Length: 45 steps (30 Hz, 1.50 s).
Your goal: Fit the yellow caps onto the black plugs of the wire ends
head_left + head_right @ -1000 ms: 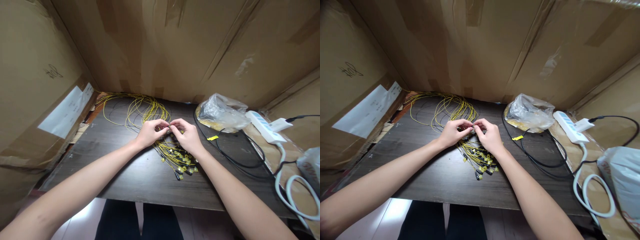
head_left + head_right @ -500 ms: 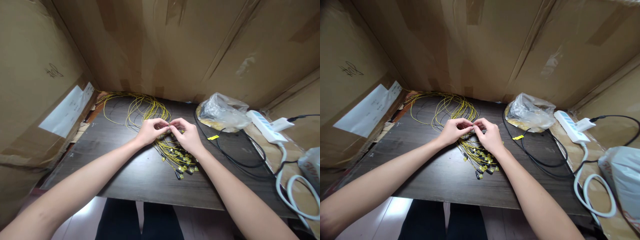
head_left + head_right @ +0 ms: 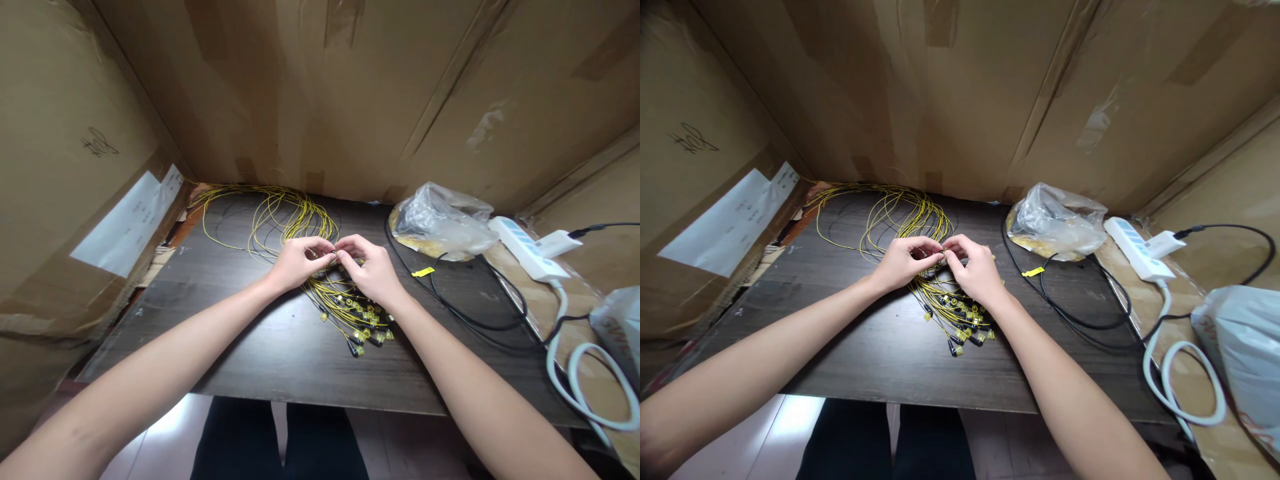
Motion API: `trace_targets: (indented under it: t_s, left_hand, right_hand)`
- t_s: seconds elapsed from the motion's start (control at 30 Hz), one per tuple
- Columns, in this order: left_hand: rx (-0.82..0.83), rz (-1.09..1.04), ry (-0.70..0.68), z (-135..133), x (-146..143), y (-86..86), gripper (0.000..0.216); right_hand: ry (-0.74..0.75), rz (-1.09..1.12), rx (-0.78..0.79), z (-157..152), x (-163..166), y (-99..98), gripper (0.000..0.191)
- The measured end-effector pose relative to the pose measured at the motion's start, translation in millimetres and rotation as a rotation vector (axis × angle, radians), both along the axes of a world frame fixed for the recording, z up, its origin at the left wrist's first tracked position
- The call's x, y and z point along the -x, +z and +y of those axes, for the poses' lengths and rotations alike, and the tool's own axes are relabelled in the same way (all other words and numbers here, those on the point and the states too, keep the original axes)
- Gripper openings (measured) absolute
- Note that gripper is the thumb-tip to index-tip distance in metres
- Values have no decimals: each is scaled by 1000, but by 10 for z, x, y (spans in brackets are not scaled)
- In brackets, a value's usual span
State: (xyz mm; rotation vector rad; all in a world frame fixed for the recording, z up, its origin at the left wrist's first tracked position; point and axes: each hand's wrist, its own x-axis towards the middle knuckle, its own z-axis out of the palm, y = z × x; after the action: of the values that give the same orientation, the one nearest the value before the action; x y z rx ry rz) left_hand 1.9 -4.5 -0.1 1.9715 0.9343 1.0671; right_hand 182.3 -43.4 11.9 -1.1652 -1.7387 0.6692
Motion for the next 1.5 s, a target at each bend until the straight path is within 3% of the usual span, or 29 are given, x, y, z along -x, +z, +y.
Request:
trace_targets:
  t_s: [0.4,0.83,1.03,1.5]
  left_hand:
    - [-51,18,-46,-16,-9,31,12]
    - [-47,13,-30,-13,2,10,14]
    - [-79,26,-5,-19,-5,32,13]
    - [-139,47,-28,-37,-1,18,12]
  right_hand:
    - [62,-52,15,12,-16,-56,23]
    - [44,-151,-26,-1,-27,-3,22]
    - [-3,-209,-51,20,-55,5,12]
    - [-11,-347,-31,47,-68,-45,31]
